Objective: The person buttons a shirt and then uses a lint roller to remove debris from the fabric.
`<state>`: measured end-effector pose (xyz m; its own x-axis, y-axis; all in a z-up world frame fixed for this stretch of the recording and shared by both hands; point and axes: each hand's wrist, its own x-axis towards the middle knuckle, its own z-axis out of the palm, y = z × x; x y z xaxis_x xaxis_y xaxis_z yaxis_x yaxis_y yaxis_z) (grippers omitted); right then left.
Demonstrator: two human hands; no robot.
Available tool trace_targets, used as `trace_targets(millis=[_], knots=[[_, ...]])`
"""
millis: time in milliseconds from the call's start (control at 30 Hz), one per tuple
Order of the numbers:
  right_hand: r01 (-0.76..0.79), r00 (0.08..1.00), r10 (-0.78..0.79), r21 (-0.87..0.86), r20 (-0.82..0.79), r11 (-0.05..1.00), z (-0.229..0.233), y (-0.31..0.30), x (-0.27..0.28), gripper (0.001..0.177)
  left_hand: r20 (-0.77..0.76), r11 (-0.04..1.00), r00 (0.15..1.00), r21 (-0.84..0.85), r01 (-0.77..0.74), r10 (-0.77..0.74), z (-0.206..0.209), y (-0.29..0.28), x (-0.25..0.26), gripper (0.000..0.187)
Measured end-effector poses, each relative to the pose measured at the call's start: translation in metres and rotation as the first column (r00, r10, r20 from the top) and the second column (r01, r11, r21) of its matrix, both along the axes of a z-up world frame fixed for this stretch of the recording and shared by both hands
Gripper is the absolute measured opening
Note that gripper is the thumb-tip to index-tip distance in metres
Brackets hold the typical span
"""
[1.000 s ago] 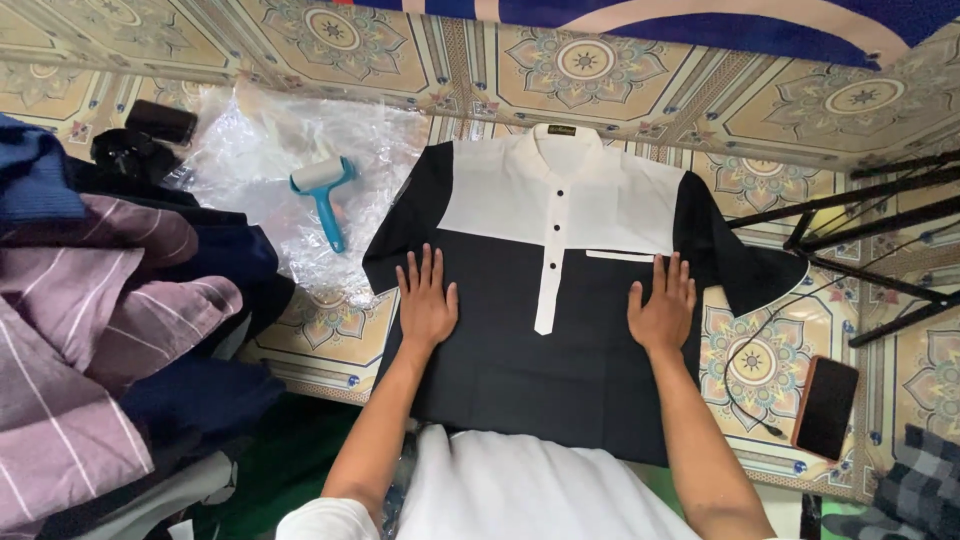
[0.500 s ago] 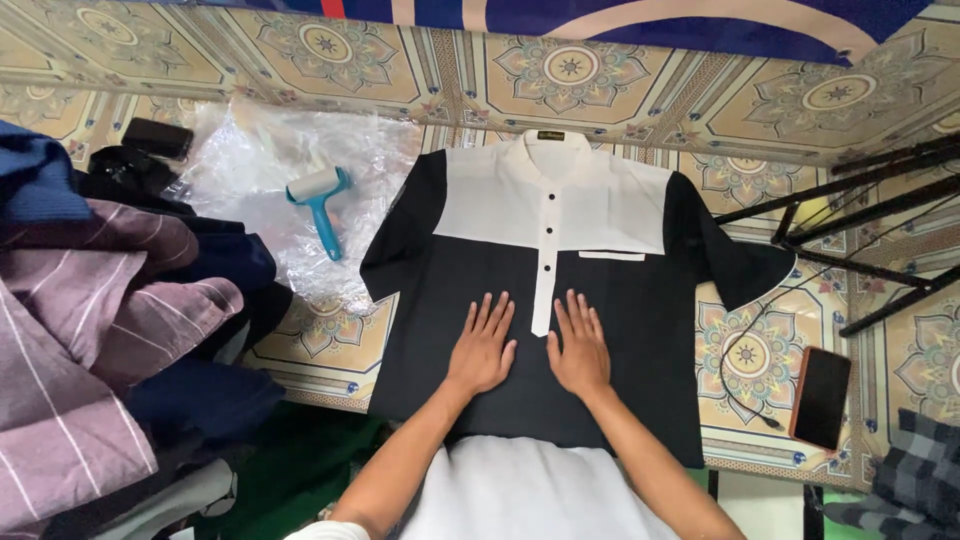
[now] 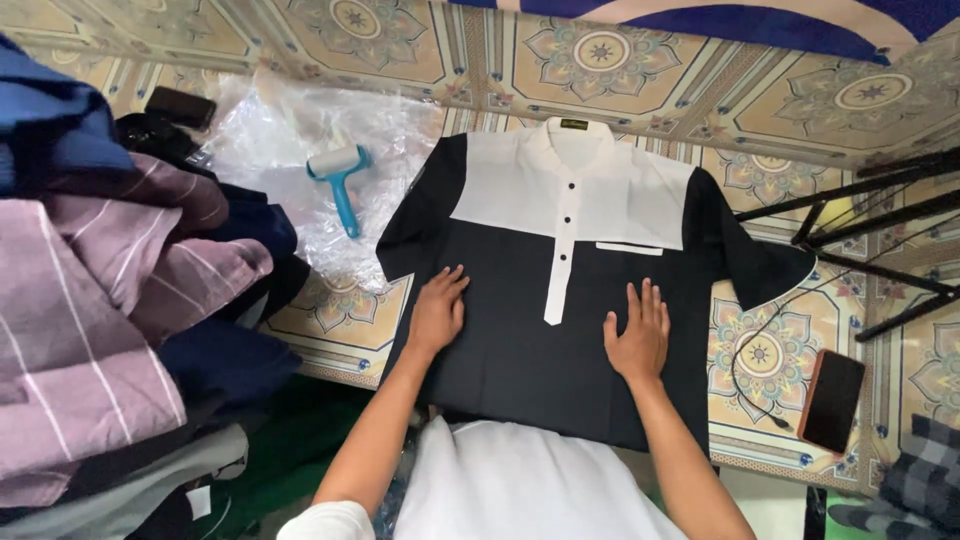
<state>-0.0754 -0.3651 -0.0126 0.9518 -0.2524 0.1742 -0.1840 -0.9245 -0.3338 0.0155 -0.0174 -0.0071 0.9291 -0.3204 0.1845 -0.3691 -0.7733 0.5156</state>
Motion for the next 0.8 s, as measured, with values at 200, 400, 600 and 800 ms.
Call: trace_targets(millis=[200, 400, 600, 800], knots=[[0.084, 0.992, -0.084, 0.005, 0.089, 0.996, -0.014, 0.003, 0.008, 0.054, 0.389, 0.887, 0.806, -0.314, -0.339, 0.446, -0.006, 0.049, 0.076, 0.035], [0.121, 0.982, -0.127, 0.051, 0.137, 0.991, -0.02, 0.008, 0.015, 0.051, 0.0, 0.651, 0.689, -0.329, -0.685, 0.725, -0.062, 0.122, 0.164, 0.059], [0.136, 0.983, -0.148, 0.109, 0.11, 0.985, -0.015, 0.01, 0.016, 0.049, 0.045, 0.617, 0.624, -0.219, -0.755, 0.78, -0.051, 0.136, 0.197, 0.04], [-0.07, 0.939, -0.034, 0.29, 0.341, 0.955, 0.008, 0.038, 0.035, 0.043, -0.012, 0.709, 0.821, -0.497, -0.501, 0.571, 0.075, 0.022, 0.128, 0.034]])
